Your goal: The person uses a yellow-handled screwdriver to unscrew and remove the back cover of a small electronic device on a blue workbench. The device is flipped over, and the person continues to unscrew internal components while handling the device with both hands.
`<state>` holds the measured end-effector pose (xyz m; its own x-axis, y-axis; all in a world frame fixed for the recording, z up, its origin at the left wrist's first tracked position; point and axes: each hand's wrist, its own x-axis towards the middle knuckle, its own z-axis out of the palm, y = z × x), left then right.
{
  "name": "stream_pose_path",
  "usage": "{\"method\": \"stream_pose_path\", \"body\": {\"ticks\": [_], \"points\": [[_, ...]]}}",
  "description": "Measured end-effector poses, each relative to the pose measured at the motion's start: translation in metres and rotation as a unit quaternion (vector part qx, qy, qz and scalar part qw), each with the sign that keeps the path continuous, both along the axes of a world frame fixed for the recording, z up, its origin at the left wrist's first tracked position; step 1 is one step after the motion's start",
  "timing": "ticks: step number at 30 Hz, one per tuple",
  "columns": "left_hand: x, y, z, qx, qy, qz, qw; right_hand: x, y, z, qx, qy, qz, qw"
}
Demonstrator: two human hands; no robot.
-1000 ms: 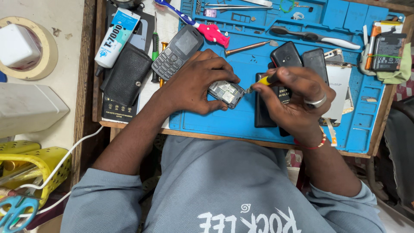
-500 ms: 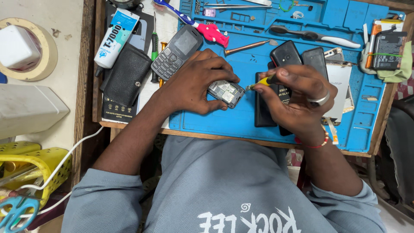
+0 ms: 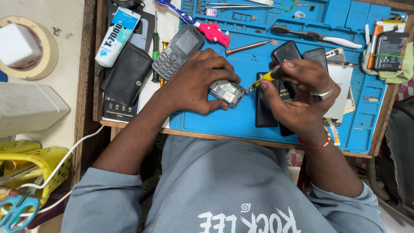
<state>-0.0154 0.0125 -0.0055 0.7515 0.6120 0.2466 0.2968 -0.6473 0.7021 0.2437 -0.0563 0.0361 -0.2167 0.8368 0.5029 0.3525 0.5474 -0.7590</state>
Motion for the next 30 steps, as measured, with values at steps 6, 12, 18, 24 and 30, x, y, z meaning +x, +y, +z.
{"method": "stream_pose_path", "body": {"ticks": [6,12,18,24,30], "points": [[-0.001,0.001,0.000,-0.004,-0.007,-0.004,1.000,-0.005,0.003,0.012,-0.005,-0.001,0.062,0.998],[-0.001,0.001,-0.002,0.005,-0.006,-0.006,1.000,-0.008,0.004,0.013,0.017,-0.022,0.013,1.000],[-0.001,0.001,-0.002,0.005,-0.005,-0.004,1.000,-0.003,0.007,0.010,0.007,0.022,0.093,0.995],[-0.001,0.001,-0.001,0.010,-0.002,-0.004,1.000,-0.003,0.005,0.004,-0.002,0.000,-0.003,1.000],[-0.001,0.001,0.000,0.000,-0.004,-0.003,1.000,0.000,0.007,0.007,-0.021,0.057,0.114,0.992]]}}
